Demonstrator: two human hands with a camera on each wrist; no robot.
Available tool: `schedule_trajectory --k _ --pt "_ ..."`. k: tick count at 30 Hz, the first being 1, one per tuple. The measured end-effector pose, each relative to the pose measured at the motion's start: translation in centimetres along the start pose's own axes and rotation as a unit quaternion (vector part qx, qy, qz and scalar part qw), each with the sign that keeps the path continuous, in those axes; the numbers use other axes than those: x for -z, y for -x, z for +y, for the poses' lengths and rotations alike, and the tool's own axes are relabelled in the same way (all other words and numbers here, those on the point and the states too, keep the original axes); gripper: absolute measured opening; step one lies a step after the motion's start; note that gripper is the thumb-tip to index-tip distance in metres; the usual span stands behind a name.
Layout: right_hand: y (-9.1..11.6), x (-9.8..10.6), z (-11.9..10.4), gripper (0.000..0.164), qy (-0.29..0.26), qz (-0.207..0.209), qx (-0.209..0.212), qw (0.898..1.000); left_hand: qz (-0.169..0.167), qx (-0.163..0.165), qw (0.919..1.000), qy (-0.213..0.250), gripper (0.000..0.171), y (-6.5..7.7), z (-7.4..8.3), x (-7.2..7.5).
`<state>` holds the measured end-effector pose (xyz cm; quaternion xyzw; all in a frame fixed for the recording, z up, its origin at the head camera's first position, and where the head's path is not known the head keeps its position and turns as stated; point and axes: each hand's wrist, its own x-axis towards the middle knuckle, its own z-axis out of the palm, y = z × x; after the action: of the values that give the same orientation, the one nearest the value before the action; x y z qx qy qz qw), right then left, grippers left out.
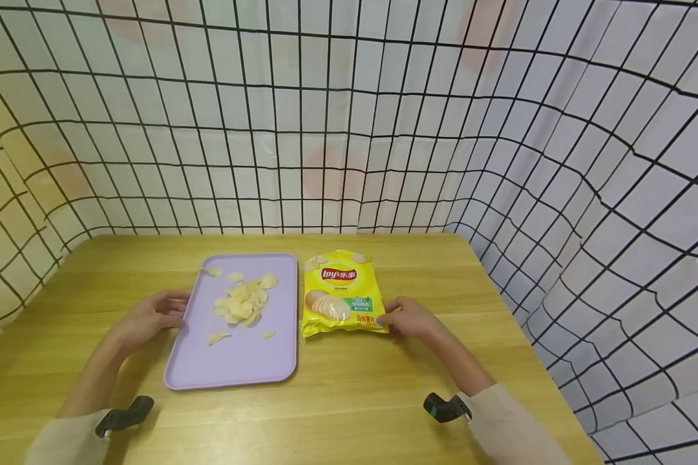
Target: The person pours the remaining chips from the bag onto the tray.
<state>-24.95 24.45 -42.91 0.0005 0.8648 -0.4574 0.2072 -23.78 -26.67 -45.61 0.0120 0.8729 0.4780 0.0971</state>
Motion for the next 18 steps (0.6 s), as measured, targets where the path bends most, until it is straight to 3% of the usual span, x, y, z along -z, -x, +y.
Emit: schedule_trajectory --k 4,12,18 --pt "-0.2 0.5 -0.4 0.047 0.006 -0.005 0.003 1.0 -0.011 0.005 0.9999 -0.009 0.063 -0.1 0.6 0.3" --pt "0.2 1.5 -1.7 0.045 0.043 -0.002 0.024 0.999 -0.045 0.045 0.9976 0.026 0.062 -0.5 1.5 1.2" --pt "0.3 2.1 -2.8 0.049 0.064 0.005 0.038 0.997 -0.027 0.063 0.9975 0.019 0.05 -0.5 2.9 1.6"
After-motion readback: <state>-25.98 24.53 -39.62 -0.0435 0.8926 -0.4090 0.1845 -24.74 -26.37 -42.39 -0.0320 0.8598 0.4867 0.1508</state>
